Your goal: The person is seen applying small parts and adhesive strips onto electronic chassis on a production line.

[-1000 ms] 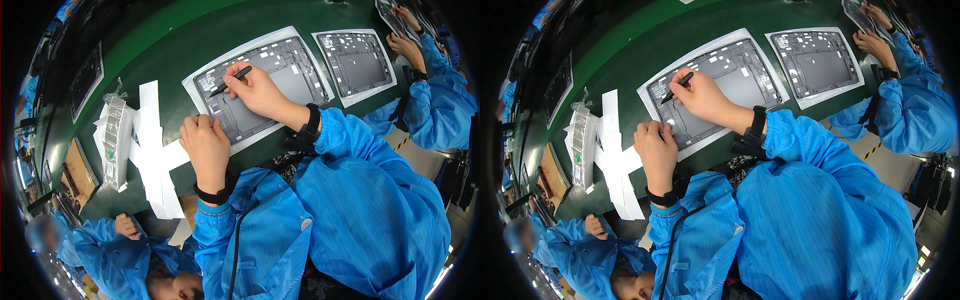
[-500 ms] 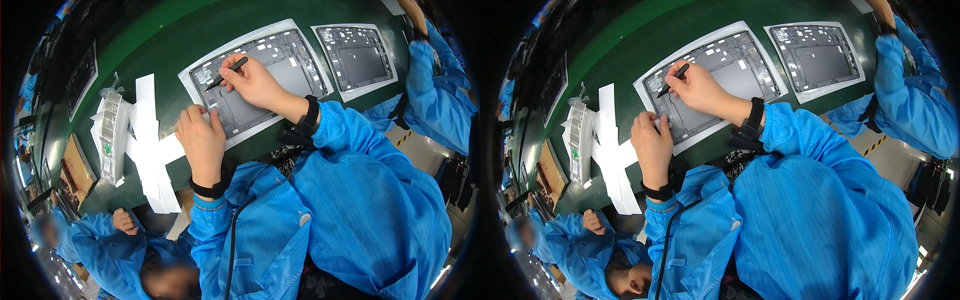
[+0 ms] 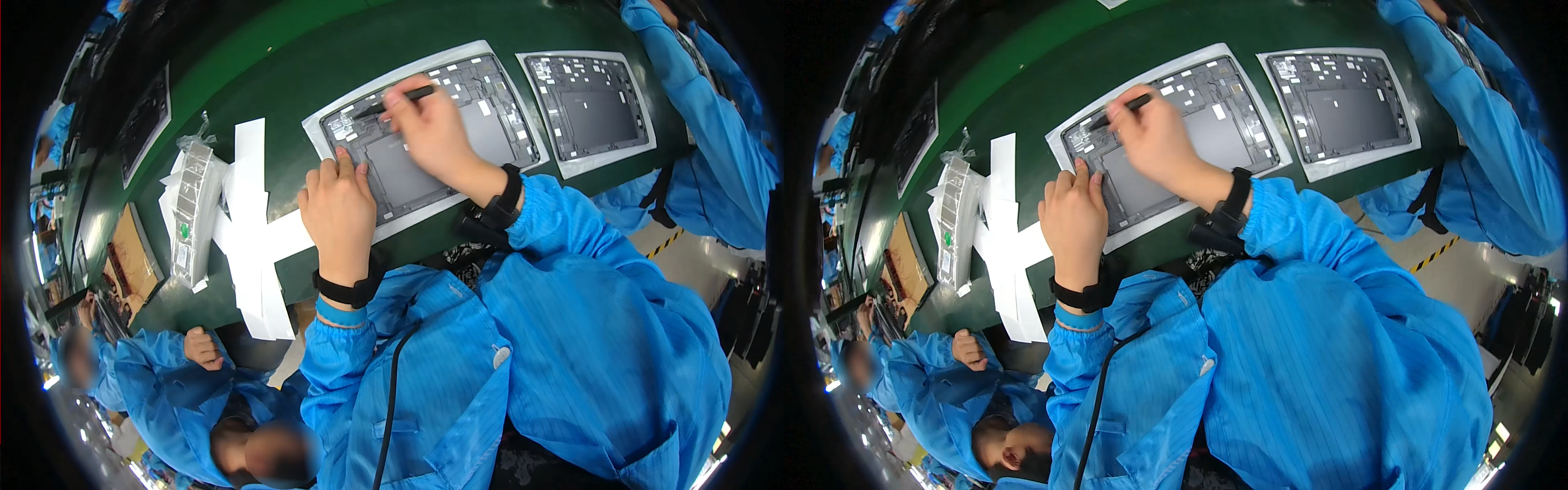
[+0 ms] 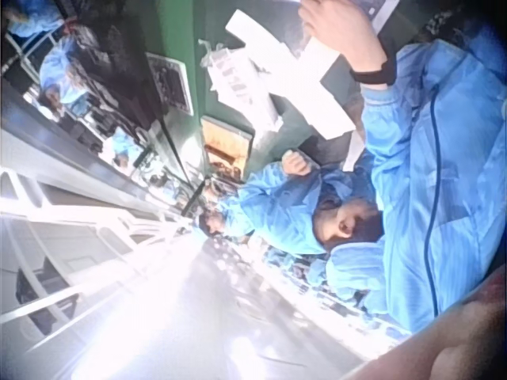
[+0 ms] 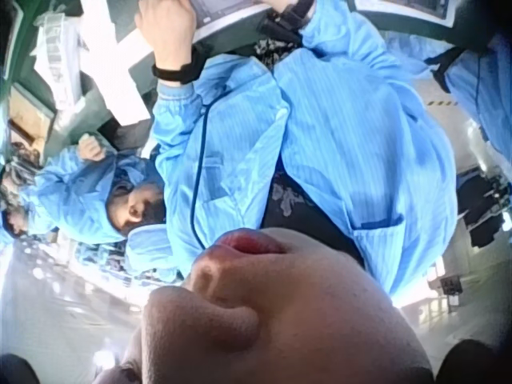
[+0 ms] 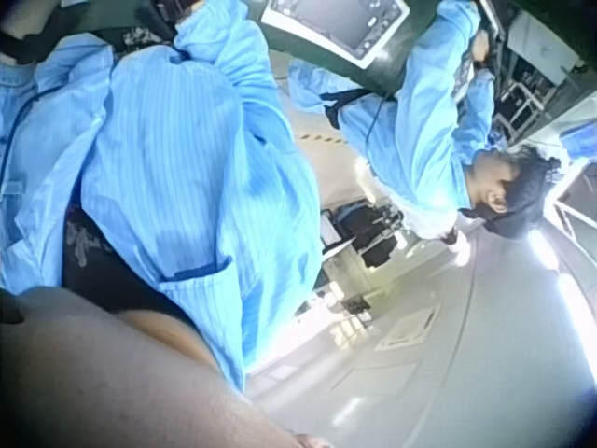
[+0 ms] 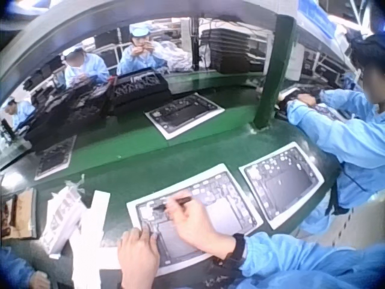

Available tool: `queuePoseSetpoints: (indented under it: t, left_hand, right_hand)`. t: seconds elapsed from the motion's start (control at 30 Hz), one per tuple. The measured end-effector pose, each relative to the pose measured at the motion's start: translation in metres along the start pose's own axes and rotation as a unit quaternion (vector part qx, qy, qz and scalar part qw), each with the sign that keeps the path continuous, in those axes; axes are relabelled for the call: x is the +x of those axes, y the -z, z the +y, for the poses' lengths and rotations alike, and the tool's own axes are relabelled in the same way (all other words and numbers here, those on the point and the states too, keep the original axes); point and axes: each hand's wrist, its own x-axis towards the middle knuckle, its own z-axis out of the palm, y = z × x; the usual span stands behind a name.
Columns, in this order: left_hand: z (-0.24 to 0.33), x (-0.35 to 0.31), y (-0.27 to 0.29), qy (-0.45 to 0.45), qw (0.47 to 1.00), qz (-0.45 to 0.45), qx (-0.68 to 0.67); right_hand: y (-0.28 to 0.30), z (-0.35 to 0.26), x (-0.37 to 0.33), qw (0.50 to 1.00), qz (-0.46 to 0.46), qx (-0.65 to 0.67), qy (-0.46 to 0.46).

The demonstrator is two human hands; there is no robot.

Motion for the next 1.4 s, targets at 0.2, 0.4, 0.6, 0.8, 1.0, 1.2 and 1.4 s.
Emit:
queuePoseSetpoints:
  t: [0.2, 0.4, 0.6, 0.8, 1.0, 1.2, 1.4]
  left_hand:
    - [-0.019, -0.045, 0.012, 0.055, 0.966, 0.132, -0.214]
    - [-0.035, -0.087, -0.004, 0.093, 0.974, 0.093, -0.186]
    - [-0.034, -0.087, -0.007, 0.107, 0.971, 0.091, -0.196]
    - [-0.037, -0.088, -0.007, 0.112, 0.974, 0.085, -0.179]
    - [-0.038, -0.087, -0.006, 0.116, 0.976, 0.081, -0.165]
    - [-0.035, -0.088, -0.006, 0.118, 0.976, 0.086, -0.163]
    - [-0.035, -0.085, -0.007, 0.097, 0.969, 0.101, -0.203]
  right_hand:
    - [0.010, -0.037, -0.029, 0.991, -0.085, 0.081, -0.059]
    - [-0.024, -0.020, -0.054, 0.984, -0.176, 0.005, -0.035]
    - [-0.033, -0.006, -0.052, 0.965, -0.232, -0.047, -0.109]
    - [-0.039, -0.007, -0.054, 0.959, -0.249, -0.099, -0.092]
    - [-0.036, -0.004, -0.052, 0.973, -0.217, -0.024, -0.081]
    - [-0.041, -0.008, -0.055, 0.965, -0.225, -0.062, -0.117]
    - [-0.009, -0.040, -0.049, 0.994, -0.101, 0.031, 0.011]
